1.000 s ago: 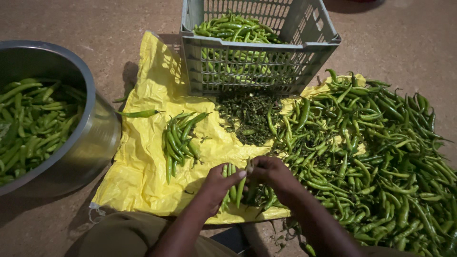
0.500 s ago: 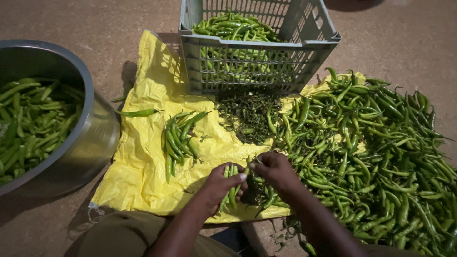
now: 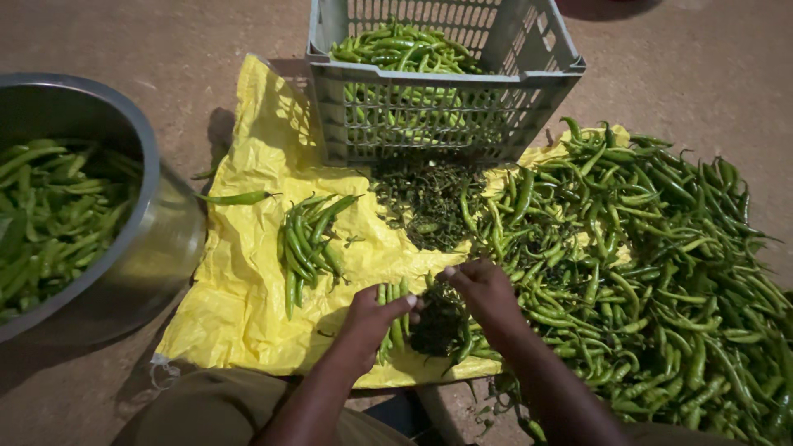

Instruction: The person sits on the floor in front of a pile of green chilies spread on a yellow tarp. They pick up chilies one at a time, pinch off the stem ends by hand, drop the trimmed chilies into a plastic crate, and discard the stems in a pile on the tarp.

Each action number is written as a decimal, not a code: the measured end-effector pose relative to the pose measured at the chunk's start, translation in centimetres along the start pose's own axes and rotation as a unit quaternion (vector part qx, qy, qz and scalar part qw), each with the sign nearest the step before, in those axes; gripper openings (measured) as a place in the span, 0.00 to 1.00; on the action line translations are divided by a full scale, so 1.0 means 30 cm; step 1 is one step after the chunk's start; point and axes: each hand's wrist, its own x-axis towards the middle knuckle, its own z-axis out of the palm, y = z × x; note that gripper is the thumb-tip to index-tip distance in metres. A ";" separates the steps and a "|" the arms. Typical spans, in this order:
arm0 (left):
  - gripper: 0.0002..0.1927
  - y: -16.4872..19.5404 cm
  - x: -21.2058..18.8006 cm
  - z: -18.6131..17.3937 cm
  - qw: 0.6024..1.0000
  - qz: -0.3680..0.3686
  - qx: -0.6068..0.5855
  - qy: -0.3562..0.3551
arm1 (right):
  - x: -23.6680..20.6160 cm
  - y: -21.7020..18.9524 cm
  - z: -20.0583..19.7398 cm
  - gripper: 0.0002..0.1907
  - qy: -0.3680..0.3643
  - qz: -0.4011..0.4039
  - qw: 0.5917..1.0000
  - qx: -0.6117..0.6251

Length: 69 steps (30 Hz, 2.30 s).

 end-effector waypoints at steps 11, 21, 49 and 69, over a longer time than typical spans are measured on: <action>0.36 0.036 -0.029 0.002 0.987 -0.078 0.119 -0.070 | -0.009 -0.007 0.025 0.13 -0.059 -0.010 0.996 -0.065; 0.28 -0.016 0.002 -0.018 0.993 -0.054 0.099 -0.040 | 0.004 0.044 0.004 0.19 0.162 -0.303 0.874 -0.344; 0.09 -0.026 0.024 -0.025 0.998 0.021 -0.020 0.050 | 0.031 0.117 0.048 0.10 0.016 -0.242 0.898 -0.368; 0.11 -0.024 0.022 -0.014 0.997 0.038 0.001 0.064 | 0.019 0.032 0.018 0.15 -0.057 -0.021 0.998 -0.029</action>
